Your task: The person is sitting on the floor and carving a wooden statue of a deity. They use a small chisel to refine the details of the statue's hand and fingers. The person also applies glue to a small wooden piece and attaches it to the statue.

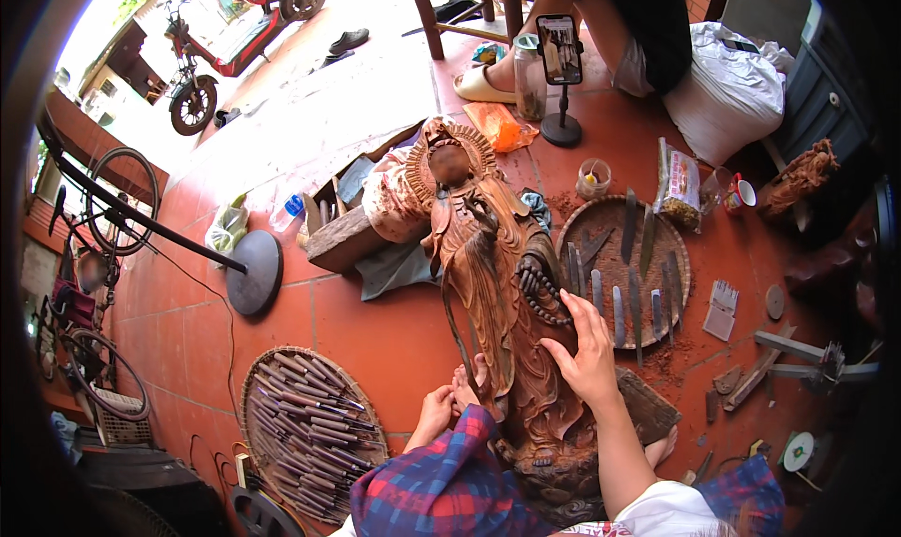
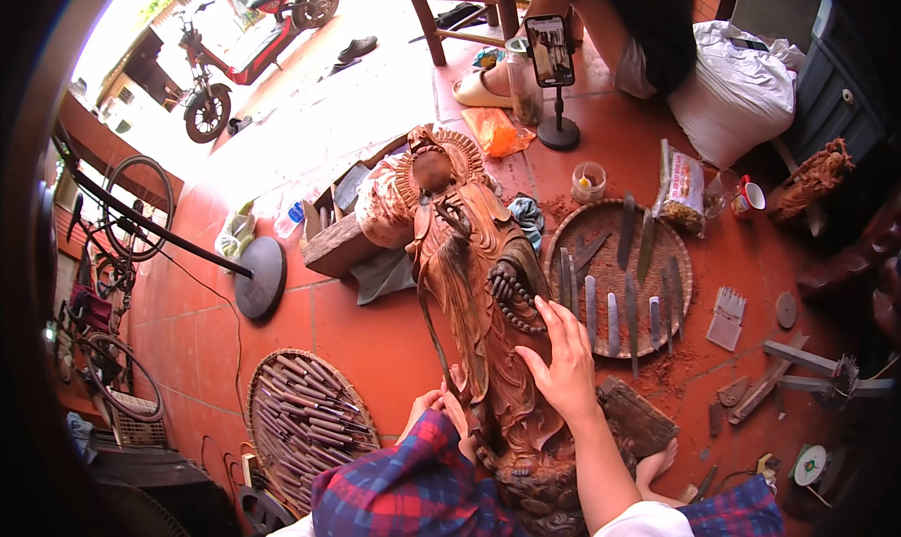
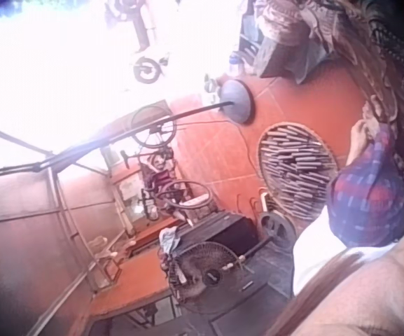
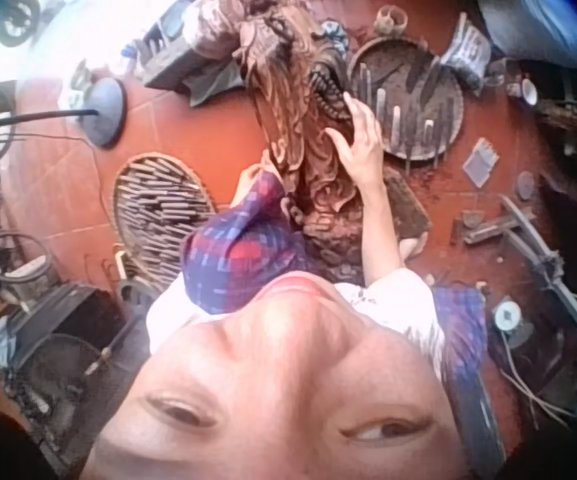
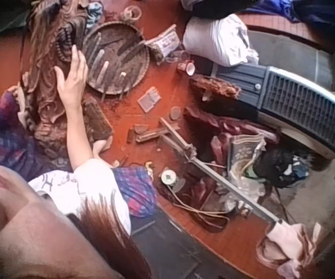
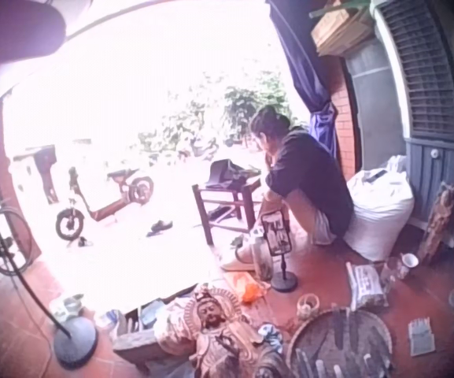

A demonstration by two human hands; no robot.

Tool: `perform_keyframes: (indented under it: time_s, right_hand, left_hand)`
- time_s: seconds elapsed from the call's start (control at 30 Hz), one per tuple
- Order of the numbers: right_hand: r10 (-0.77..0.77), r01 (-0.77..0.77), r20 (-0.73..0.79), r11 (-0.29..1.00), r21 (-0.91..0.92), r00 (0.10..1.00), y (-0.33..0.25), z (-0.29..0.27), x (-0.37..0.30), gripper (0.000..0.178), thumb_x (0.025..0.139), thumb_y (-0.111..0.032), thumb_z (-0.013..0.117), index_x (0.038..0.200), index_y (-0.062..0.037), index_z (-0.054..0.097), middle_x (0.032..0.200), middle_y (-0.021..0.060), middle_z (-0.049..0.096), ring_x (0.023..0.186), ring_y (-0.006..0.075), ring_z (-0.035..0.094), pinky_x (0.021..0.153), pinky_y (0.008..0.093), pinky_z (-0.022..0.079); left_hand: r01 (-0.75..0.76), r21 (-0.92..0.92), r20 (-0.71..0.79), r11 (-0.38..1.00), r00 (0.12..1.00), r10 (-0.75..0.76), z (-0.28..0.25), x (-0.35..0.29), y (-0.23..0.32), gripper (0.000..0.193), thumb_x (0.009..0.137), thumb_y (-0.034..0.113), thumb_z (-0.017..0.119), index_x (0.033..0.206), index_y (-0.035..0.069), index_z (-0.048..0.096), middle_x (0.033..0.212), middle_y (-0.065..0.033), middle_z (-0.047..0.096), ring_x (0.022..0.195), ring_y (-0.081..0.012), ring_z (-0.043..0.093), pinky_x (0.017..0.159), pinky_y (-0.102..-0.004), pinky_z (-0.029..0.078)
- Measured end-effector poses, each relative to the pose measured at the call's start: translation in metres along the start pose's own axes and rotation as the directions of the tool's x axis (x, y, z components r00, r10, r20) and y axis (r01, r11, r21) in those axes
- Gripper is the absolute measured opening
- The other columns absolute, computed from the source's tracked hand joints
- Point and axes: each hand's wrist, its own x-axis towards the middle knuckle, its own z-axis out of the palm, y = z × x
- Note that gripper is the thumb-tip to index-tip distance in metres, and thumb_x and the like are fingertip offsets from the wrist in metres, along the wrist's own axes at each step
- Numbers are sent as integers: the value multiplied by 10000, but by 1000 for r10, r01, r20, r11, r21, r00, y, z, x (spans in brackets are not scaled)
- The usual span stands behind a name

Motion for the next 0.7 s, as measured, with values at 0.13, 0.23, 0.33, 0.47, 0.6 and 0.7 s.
perform_keyframes:
  time_s: [0.13,0.23,0.33,0.47,0.6,0.7]
  right_hand:
    - [14,-14,-4,1000,-23,1000,5,-2,-1,718,828,-185,782,1466,-119,460,1383,155,513,1249,381,511,1041,460,430]
    - [17,-17,-5,1000,-21,1000,6,-2,-2,717,828,-186,783,1466,-124,461,1384,155,513,1249,381,511,1041,461,431]
    - [23,-23,-6,1000,-11,1000,4,-3,-1,715,828,-187,784,1465,-129,464,1384,155,512,1249,383,510,1041,463,431]
    - [13,-13,-7,1000,-4,1000,2,0,-1,716,825,-188,787,1464,-134,467,1384,158,511,1249,385,509,1042,464,430]
    - [31,-31,-11,999,-8,999,6,-3,-2,716,826,-187,787,1464,-136,467,1383,161,511,1249,385,508,1044,465,428]
    - [25,-25,-8,1000,-8,1000,5,-4,-2,716,826,-189,786,1465,-136,466,1384,162,509,1251,386,507,1045,465,427]
  left_hand:
    - [-120,569,-166,813,952,257,29,0,-1,204,1022,85,517,1086,7,695,764,-11,682,608,-87,625,556,-241,519]
    - [-128,663,-174,737,932,318,41,-5,8,205,1019,97,529,1098,4,693,763,-12,685,609,-87,627,554,-244,520]
    - [-147,509,-187,848,943,275,45,-13,16,208,1018,95,535,1115,-3,692,789,-25,692,628,-95,638,562,-240,523]
    - [-49,298,-161,953,982,101,26,-13,18,214,1013,87,546,1137,-15,688,831,-39,698,667,-93,644,591,-240,533]
    - [-28,370,-167,929,981,96,51,-26,46,229,999,88,575,1169,-26,677,884,-58,717,720,-93,657,649,-247,552]
    - [-36,446,-206,895,968,142,54,-26,53,243,983,95,599,1172,-37,677,937,-82,734,785,-115,678,718,-263,563]
